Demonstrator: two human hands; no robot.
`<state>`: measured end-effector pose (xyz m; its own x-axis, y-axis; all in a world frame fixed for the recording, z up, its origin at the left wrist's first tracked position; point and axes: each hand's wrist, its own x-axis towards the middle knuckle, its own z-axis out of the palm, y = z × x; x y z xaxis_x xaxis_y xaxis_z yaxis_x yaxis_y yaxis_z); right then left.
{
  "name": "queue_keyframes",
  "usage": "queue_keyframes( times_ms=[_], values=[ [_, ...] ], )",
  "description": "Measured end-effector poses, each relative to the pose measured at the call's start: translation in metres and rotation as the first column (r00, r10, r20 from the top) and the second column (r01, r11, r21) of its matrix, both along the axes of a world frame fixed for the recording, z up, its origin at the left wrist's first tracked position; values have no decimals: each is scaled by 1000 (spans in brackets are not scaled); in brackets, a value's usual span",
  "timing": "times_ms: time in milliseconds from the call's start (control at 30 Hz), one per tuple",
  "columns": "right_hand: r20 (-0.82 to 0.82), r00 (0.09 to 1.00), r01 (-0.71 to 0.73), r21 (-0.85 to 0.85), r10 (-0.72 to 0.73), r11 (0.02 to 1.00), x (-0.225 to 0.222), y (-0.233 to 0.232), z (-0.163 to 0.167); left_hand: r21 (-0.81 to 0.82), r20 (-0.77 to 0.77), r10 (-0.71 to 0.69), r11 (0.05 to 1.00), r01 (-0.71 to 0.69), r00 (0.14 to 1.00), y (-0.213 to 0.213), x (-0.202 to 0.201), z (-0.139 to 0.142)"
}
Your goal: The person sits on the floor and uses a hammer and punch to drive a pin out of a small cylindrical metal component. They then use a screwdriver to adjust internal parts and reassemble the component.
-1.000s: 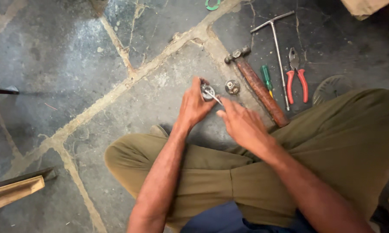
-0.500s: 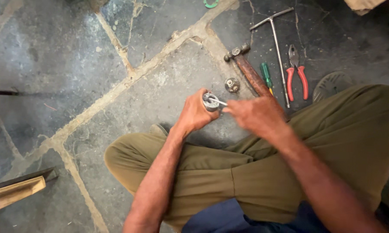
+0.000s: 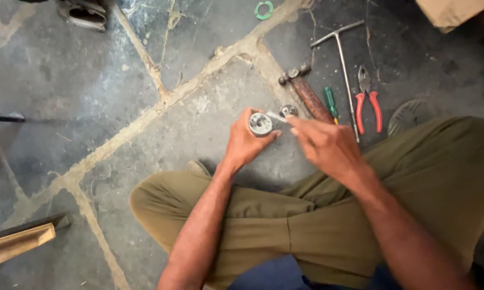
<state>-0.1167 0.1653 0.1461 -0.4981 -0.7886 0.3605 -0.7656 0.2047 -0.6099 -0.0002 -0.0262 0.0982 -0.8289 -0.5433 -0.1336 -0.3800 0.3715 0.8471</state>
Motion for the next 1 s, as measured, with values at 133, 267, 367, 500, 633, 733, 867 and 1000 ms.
queue_keyframes(
  times_ms=[133,267,367,500,633,733,867,1000],
  values=[
    [-7,998,-61,164,63,985,20,-10,2,-52,-112,28,998,-34,993,0,8,2],
    [-110,993,-35,132,50,991,32,-14,-7,58,-117,22,998,-15,993,5,7,1],
    [-314,948,29,226,45,974,44,-14,-18,25,-85,24,999,-22,996,9,5,4],
    [-303,952,60,300,36,952,48,-14,-28,-10,22,-15,1000,15,1000,12,7,9],
    [-147,986,-30,321,81,947,22,-11,-23,3,88,-121,993,121,989,5,12,9],
    [-72,971,-174,441,228,880,0,-5,-14,-229,163,-388,879,417,907,-1,18,7],
    [-26,987,-137,398,160,907,5,-9,-12,-39,224,-239,967,254,945,8,15,4],
    [119,988,79,175,-101,981,37,-17,-17,47,37,-8,999,6,999,16,1,2]
  ],
)
